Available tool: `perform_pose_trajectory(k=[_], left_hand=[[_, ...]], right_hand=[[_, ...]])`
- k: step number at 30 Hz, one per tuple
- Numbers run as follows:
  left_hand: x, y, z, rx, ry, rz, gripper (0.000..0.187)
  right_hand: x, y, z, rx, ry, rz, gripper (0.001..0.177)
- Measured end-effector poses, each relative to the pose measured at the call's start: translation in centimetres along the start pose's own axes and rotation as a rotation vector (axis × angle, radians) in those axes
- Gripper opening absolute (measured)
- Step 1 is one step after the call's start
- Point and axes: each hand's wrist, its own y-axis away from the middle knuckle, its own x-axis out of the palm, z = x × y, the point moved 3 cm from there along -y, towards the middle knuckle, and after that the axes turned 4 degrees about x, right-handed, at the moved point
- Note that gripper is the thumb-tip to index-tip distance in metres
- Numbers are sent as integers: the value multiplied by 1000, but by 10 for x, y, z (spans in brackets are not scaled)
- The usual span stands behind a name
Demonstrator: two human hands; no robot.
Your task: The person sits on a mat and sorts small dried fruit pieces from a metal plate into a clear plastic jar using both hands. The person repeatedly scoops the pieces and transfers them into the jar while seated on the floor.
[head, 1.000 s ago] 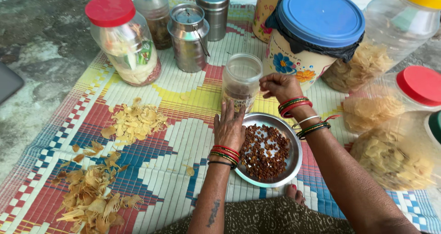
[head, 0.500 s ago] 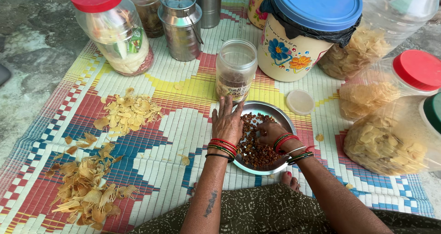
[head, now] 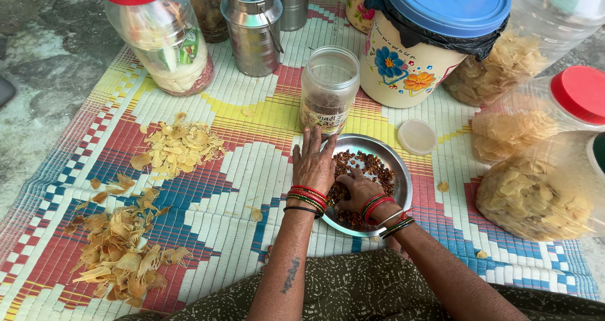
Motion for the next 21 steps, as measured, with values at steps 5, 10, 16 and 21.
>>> perform_pose_trajectory(k=[5,10,16,21], left_hand=[[2,1,2,-6,3,-1,67],[2,2,2,-2,19,-9,66],[-1,-1,1,-14,27,-3,66],[-7,-1,-1,-15,66,-25,63]], right_hand=[[14,-13,-6,-88,-87,-50,56],[33,-33,-15,-178,-165,-132,37],[33,-45,-22,-257,-229,-185,29],[4,-36,-22,-324,-354,-250,21]])
